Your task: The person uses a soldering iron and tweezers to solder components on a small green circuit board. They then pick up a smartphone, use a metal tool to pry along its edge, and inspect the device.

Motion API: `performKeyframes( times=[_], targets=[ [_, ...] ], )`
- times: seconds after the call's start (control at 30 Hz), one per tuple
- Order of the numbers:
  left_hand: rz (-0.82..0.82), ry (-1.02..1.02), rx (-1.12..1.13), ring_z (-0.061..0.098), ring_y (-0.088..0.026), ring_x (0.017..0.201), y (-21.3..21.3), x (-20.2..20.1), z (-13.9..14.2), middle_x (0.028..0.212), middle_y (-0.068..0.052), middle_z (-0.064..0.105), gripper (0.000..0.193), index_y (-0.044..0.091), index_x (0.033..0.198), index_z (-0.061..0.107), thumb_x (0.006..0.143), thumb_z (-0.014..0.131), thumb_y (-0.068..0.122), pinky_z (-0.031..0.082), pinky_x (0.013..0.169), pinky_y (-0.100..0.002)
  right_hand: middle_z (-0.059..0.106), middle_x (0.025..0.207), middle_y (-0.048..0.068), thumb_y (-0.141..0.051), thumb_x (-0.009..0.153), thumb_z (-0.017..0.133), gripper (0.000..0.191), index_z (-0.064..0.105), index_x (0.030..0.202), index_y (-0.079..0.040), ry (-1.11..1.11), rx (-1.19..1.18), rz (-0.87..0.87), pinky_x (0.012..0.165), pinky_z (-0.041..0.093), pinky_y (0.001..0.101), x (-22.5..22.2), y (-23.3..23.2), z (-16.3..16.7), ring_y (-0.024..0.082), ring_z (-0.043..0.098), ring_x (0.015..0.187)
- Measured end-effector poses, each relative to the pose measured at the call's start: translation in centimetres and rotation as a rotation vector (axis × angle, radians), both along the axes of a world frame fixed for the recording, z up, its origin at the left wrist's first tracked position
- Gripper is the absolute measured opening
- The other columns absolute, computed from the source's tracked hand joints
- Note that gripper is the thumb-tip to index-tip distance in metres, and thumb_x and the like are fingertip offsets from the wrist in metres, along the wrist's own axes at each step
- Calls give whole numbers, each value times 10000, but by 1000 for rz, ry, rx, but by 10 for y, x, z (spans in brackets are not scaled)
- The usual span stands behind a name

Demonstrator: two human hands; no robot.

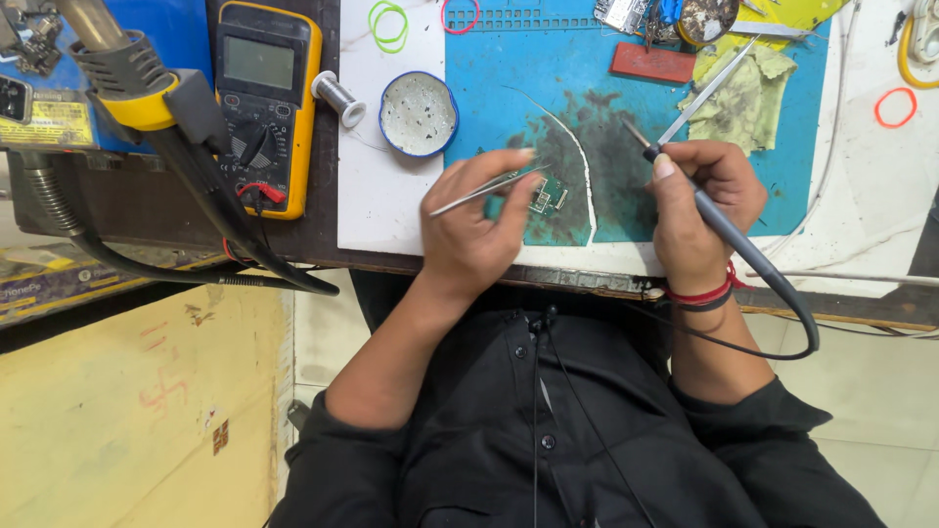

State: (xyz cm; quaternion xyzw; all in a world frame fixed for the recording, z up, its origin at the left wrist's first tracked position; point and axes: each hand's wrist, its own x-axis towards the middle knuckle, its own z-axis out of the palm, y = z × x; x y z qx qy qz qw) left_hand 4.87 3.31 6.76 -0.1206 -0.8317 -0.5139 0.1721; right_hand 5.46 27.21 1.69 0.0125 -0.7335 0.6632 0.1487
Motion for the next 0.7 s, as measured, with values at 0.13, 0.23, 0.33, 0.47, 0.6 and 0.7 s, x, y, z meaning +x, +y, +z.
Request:
performKeyframes(
  times=[0.13,0.23,0.33,0.47,0.6,0.7],
  targets=[
    [8,74,-128,691,-223,901,29,-14,0,1003,-22,748,185,124,1092,702,947,806,171,527,824,-372,680,952,75,13,1089,673,109,627,1184,43,27,-64,-11,744,543,229,0,3,-1,97,649,790],
    [15,64,-209,672,-212,833,44,-19,-4,929,-12,746,184,124,1069,732,924,813,203,472,760,-379,681,957,77,18,1094,672,111,629,1192,48,25,-38,-26,745,524,220,1,5,-1,97,643,792],
    [9,115,-273,669,-195,851,52,-20,-7,989,-11,761,181,114,1093,721,949,786,202,453,779,-371,676,933,71,16,1099,674,76,628,1145,56,28,-36,-23,746,518,218,3,9,-1,96,636,786],
    [-37,160,-308,677,-185,888,57,-21,-9,1073,-33,763,182,100,1123,699,973,763,181,450,803,-358,671,913,61,9,1089,673,116,633,1194,39,19,-50,-30,744,527,219,2,14,0,93,642,779],
    [-41,162,-349,680,-181,894,61,-22,-9,1083,-25,763,172,104,1122,692,975,759,162,443,804,-355,676,927,64,6,1091,678,121,633,1199,37,18,-49,-28,749,534,220,1,17,1,93,645,787],
    [-49,167,-347,680,-180,904,62,-23,-9,1102,-25,763,170,107,1127,688,976,754,151,444,813,-354,679,930,66,4,1095,677,99,630,1171,46,24,-35,-28,754,534,219,1,17,2,93,648,792]
  ],
)
